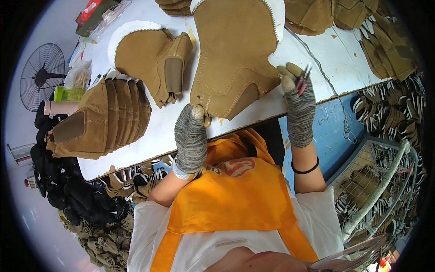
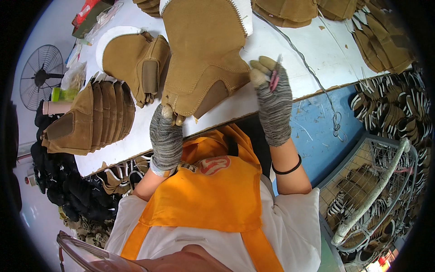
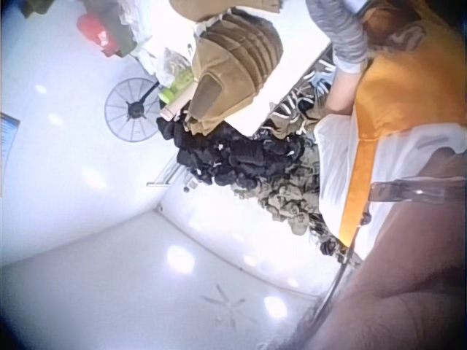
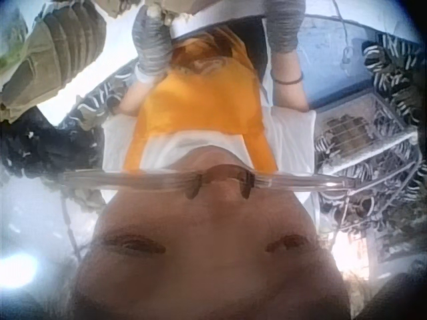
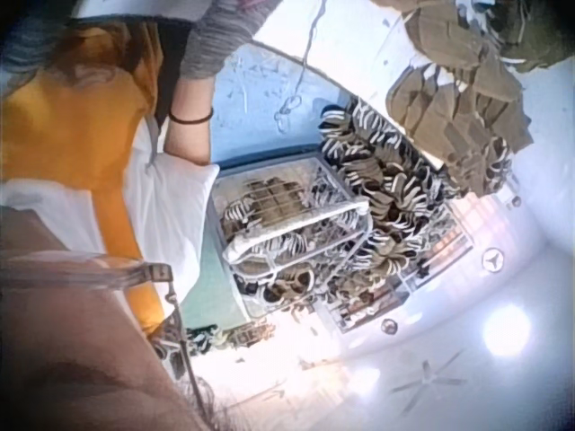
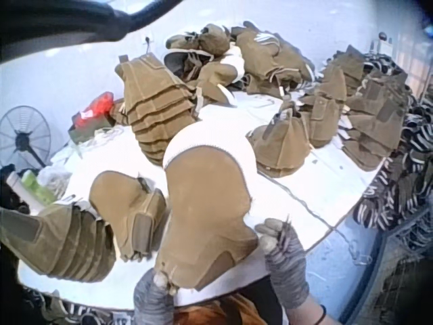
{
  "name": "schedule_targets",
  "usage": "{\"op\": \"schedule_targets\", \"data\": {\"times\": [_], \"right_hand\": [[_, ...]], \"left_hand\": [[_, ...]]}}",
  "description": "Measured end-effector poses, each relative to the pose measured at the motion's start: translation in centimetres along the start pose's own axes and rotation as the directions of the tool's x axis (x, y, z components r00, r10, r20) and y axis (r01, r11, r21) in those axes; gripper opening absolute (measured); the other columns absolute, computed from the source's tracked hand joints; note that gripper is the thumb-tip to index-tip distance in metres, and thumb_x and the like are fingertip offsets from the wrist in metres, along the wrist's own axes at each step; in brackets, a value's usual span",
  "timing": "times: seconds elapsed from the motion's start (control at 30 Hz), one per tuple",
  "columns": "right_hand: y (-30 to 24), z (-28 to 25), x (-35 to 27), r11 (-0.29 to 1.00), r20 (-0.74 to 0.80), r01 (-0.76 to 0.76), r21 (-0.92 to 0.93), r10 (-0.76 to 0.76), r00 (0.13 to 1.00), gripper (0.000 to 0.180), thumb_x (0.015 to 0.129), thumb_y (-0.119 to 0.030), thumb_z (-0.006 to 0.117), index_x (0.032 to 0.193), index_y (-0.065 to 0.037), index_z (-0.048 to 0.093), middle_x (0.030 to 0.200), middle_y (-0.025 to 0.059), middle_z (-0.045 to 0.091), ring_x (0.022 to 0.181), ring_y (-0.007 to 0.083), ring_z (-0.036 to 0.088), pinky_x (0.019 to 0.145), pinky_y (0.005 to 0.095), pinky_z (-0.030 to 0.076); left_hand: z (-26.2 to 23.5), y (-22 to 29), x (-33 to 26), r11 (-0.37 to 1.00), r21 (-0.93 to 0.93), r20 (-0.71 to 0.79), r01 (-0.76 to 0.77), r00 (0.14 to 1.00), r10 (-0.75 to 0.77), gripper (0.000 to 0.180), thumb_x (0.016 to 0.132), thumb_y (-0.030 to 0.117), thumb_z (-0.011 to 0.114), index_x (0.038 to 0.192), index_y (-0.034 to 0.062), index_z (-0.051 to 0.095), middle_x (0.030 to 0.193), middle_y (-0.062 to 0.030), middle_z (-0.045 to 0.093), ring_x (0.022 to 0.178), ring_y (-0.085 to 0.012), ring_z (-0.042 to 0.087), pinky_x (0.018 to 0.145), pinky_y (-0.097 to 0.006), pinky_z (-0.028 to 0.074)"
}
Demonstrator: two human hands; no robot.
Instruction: The person trims excess threads and material from the edges of boot upper components using small shears while wearing gloves.
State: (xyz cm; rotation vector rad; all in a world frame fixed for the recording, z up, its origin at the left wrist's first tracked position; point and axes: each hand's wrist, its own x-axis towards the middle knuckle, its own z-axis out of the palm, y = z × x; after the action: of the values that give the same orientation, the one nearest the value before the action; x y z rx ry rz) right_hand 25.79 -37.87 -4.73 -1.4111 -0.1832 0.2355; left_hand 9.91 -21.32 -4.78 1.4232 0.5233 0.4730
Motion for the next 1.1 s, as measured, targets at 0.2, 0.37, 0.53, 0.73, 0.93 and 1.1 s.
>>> {"op": "schedule_targets", "data": {"times": [0.2, 0.37, 0.53, 0.73, 0.93, 1.1], "right_hand": [[-0.7, 1.1, 0.4, 0.983, 0.229, -0.080, -0.165, 0.117, 0.966, 0.047, 0.084, -0.027, 0.069, 0.120, 0.000, 0.053, 0.099, 0.0091, 0.063, 0.089, 0.0147, 0.059, 0.081, 0.0282, 0.048], [6.1, -2.8, 3.7, 0.726, 0.568, -0.365, 0.583, -0.043, 0.822, 0.046, 0.085, -0.023, 0.065, 0.123, -0.002, 0.048, 0.098, 0.0083, 0.063, 0.090, 0.0192, 0.060, 0.082, 0.0305, 0.049], [3.4, -1.7, 1.6, 0.861, 0.339, 0.288, -0.419, -0.145, 0.929, 0.062, 0.079, -0.025, 0.070, 0.130, -0.008, 0.040, 0.121, 0.0091, 0.053, 0.110, 0.0224, 0.053, 0.096, 0.0334, 0.046], [4.2, -2.2, 1.5, 0.786, 0.392, -0.248, 0.566, 0.007, 0.920, 0.060, 0.087, -0.032, 0.054, 0.138, -0.008, 0.034, 0.135, 0.0142, 0.043, 0.125, 0.0276, 0.041, 0.105, 0.0422, 0.036], [1.1, -0.7, 0.5, 0.724, 0.460, -0.443, 0.528, 0.195, 0.866, 0.045, 0.097, -0.025, 0.043, 0.135, -0.001, 0.037, 0.131, 0.0163, 0.048, 0.115, 0.0249, 0.052, 0.094, 0.0361, 0.049], [4.5, -1.9, 2.6, 0.655, 0.598, -0.610, 0.446, 0.288, 0.748, 0.051, 0.091, -0.034, 0.056, 0.128, -0.001, 0.046, 0.117, 0.0168, 0.057, 0.103, 0.0246, 0.060, 0.085, 0.0363, 0.054]], "left_hand": [[0.4, 1.8, -0.5, 1.000, 0.024, 0.015, -0.011, 1.000, 0.011, 0.041, 0.094, 0.043, 0.048, 0.095, 0.0025, 0.057, 0.078, -0.0004, 0.051, 0.070, -0.0094, 0.043, 0.070, -0.023, 0.036], [0.5, 4.3, 0.8, 0.886, 0.047, 0.364, -0.462, 0.834, 0.416, 0.029, 0.090, 0.031, 0.059, 0.097, 0.0027, 0.059, 0.081, -0.0035, 0.056, 0.077, -0.0145, 0.052, 0.076, -0.027, 0.043], [2.6, 4.9, 3.9, 0.947, 0.023, 0.202, -0.322, 0.929, 0.311, 0.049, 0.088, 0.036, 0.058, 0.120, -0.0005, 0.051, 0.107, -0.0087, 0.055, 0.097, -0.0180, 0.053, 0.090, -0.030, 0.041], [4.0, 7.2, 7.3, 0.972, -0.216, 0.481, -0.095, 0.856, 0.191, 0.056, 0.086, 0.034, 0.063, 0.128, -0.0012, 0.047, 0.117, -0.0083, 0.055, 0.111, -0.0165, 0.048, 0.099, -0.030, 0.037], [3.9, 8.8, 8.1, 0.954, -0.277, 0.420, -0.111, 0.880, 0.225, 0.054, 0.084, 0.032, 0.066, 0.124, 0.0006, 0.050, 0.115, -0.0080, 0.057, 0.107, -0.0153, 0.051, 0.096, -0.029, 0.040], [3.9, 12.3, 8.0, 0.926, 0.148, 0.355, -0.347, 0.893, 0.278, 0.046, 0.084, 0.038, 0.066, 0.111, 0.0008, 0.058, 0.101, -0.0057, 0.062, 0.092, -0.0115, 0.055, 0.083, -0.025, 0.046]]}}
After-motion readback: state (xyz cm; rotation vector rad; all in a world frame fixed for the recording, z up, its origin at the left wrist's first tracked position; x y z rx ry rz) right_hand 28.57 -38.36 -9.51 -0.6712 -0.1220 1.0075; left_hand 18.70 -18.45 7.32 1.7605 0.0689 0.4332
